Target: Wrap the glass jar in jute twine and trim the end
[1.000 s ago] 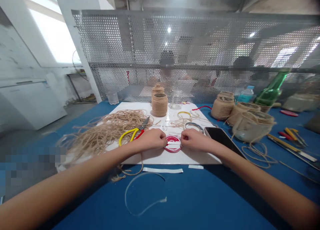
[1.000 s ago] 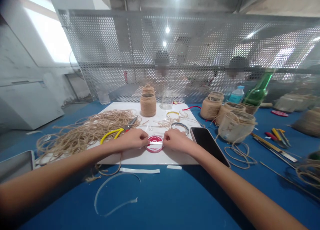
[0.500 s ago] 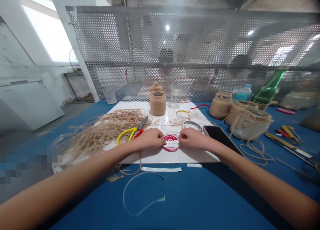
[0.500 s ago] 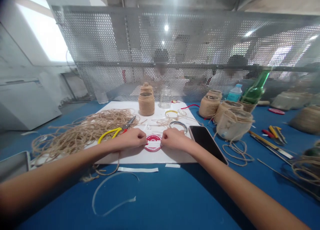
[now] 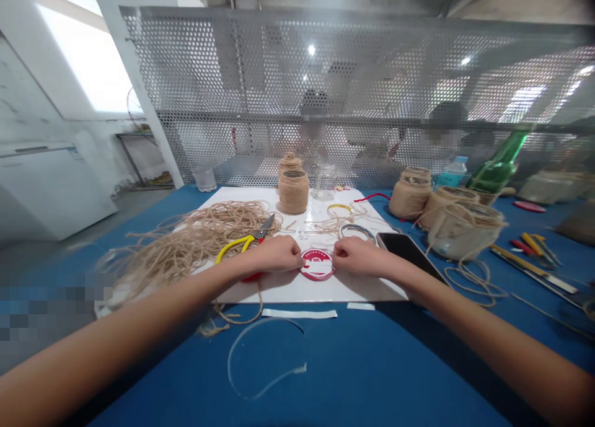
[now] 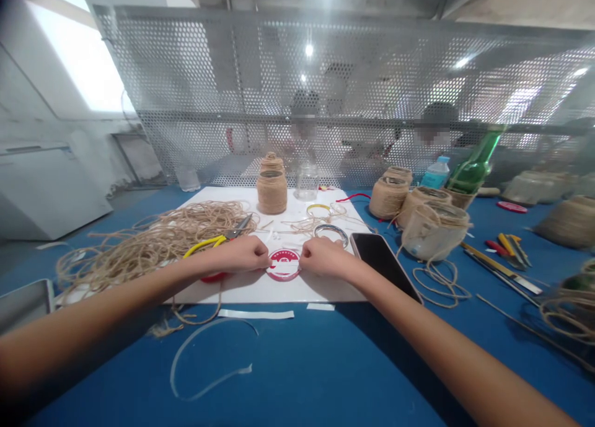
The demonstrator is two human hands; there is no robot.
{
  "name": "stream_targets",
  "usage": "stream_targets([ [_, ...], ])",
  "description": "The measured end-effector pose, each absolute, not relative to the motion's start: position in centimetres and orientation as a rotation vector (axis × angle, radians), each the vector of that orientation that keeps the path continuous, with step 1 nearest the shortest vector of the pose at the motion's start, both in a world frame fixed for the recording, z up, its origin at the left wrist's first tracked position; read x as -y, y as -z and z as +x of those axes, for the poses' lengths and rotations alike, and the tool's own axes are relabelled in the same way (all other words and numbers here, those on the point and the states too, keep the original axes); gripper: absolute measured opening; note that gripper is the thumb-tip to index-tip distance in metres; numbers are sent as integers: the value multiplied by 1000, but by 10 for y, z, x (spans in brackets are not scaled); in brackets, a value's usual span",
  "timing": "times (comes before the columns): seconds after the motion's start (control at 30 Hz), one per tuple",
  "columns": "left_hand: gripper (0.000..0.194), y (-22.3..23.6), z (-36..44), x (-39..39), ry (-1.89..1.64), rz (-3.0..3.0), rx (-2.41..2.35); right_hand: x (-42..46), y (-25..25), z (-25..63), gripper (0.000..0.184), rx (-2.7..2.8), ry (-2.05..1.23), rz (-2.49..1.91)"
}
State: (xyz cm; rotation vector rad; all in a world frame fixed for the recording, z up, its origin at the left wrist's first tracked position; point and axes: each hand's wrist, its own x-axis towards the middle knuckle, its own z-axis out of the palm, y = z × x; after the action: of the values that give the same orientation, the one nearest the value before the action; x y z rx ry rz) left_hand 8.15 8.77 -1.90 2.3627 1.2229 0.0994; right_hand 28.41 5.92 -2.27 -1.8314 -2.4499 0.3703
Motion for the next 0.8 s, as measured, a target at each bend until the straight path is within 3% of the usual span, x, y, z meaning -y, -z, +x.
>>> stream_targets([
  [0.43, 23, 16, 79, -84, -115, 2347, -1332, -51, 19, 292, 22, 2445, -239, -1846],
  [0.6, 16, 14, 74, -81, -370, 2661, -1232, -49, 23, 291, 21, 2435, -193, -1800],
  [0.8, 14, 26, 69, -79, -378, 2905, -1079, -51, 27, 293, 19, 2440, -146, -1756],
])
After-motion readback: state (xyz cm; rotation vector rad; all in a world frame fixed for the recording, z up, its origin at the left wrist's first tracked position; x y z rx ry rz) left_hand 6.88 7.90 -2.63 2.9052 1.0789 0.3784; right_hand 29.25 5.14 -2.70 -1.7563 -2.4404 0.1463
